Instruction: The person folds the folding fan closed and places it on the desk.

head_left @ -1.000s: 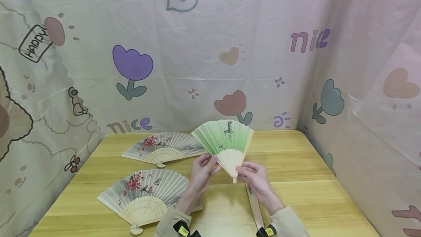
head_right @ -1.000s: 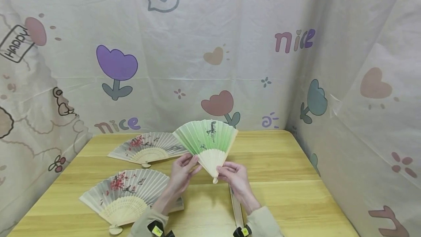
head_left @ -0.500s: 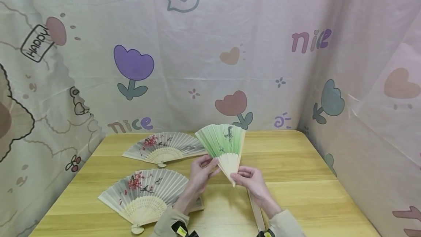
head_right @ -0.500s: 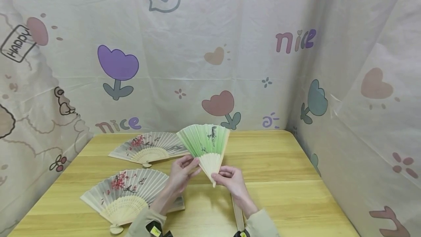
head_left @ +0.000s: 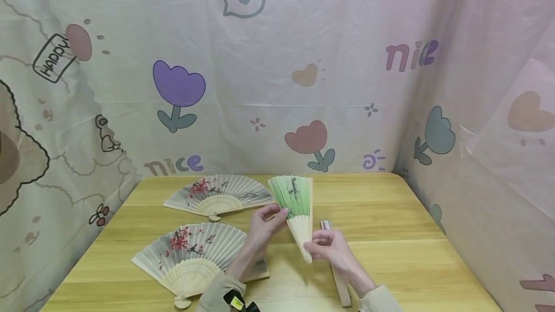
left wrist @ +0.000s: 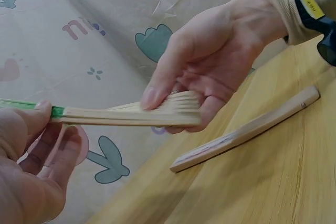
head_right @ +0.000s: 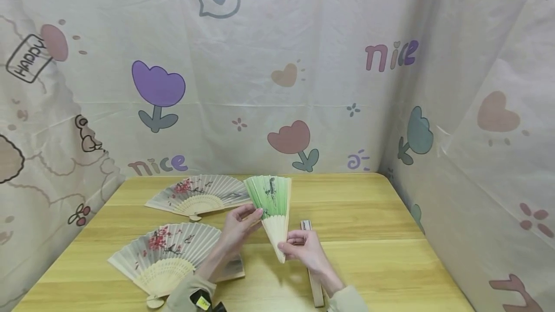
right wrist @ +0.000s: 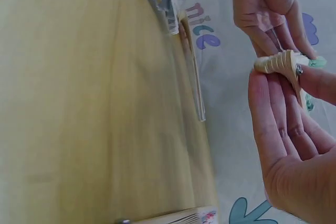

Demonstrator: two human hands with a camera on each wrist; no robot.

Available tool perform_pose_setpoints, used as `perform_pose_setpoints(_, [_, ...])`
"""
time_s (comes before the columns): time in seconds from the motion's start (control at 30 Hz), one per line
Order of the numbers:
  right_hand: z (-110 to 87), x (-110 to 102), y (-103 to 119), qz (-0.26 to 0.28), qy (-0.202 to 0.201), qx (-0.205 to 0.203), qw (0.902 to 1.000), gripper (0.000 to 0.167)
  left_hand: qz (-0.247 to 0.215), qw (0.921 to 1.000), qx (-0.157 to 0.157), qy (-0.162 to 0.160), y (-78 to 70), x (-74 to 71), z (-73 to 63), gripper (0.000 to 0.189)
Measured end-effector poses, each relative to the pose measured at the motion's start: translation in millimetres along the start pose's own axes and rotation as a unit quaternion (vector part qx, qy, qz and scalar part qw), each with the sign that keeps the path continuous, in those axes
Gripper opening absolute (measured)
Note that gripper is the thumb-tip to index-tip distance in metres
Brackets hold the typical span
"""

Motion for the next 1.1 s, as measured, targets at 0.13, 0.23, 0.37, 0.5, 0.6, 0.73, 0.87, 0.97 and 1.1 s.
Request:
perform_pose_setpoints(0.13, [-4.5,1,-3,-0.002,0.014,0.005,0.9999,0.033,0.031,0.9995,-0.002,0.003,-0.4,-1.2,1.5,0.022])
perform_pose_setpoints(0.23, [-7.5,2,-4,0.002,0.025,0.007,0.9997,0.031,0.045,0.999,-0.004,0.006,0.4,-1.5,2.3,0.028])
perform_pose_setpoints(0.37, [-10.4,3,-5,0.007,0.037,0.002,0.9993,0.032,0.044,0.9989,-0.01,0.011,1.2,-0.6,4.2,0.033])
perform_pose_setpoints(0.5, [-11.7,5,-7,0.012,0.052,-0.007,0.9985,0.036,0.025,0.9995,-0.021,0.006,1.7,0.5,5.4,0.031])
perform_pose_setpoints(0.6, [-12.2,6,-8,0.012,0.064,-0.016,0.9977,0.037,0.01,0.9996,-0.028,0.001,1.6,0.3,4.9,0.031])
perform_pose_setpoints(0.73, [-13.2,8,-6,-0.009,0.072,-0.027,0.997,0.036,0.006,0.9995,-0.03,0.0,0.9,-1.1,4.0,0.041])
perform_pose_setpoints(0.87, [-13.7,10,-5,-0.039,0.071,-0.03,0.9963,0.032,0.005,0.9996,-0.028,0.0,0.8,-2.3,5.1,0.046])
perform_pose_setpoints(0.97, [-13.2,11,-6,-0.046,0.074,-0.027,0.9958,0.032,0.007,0.9995,-0.03,-0.003,1.9,-2.5,6.5,0.039])
perform_pose_setpoints(1.1, [-13.0,12,-7,-0.049,0.084,-0.028,0.9948,0.031,0.019,0.9993,-0.033,0.0,3.1,-2.0,6.8,0.035])
Point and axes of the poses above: each hand's wrist, its own z-axis towards the middle knuckle, its own x-axis out of the palm, y = z × x, the point moved 3 cm from there along z, towards the middle knuckle, and after that the axes turned 2 degrees about -x, right-handed, at the moved point
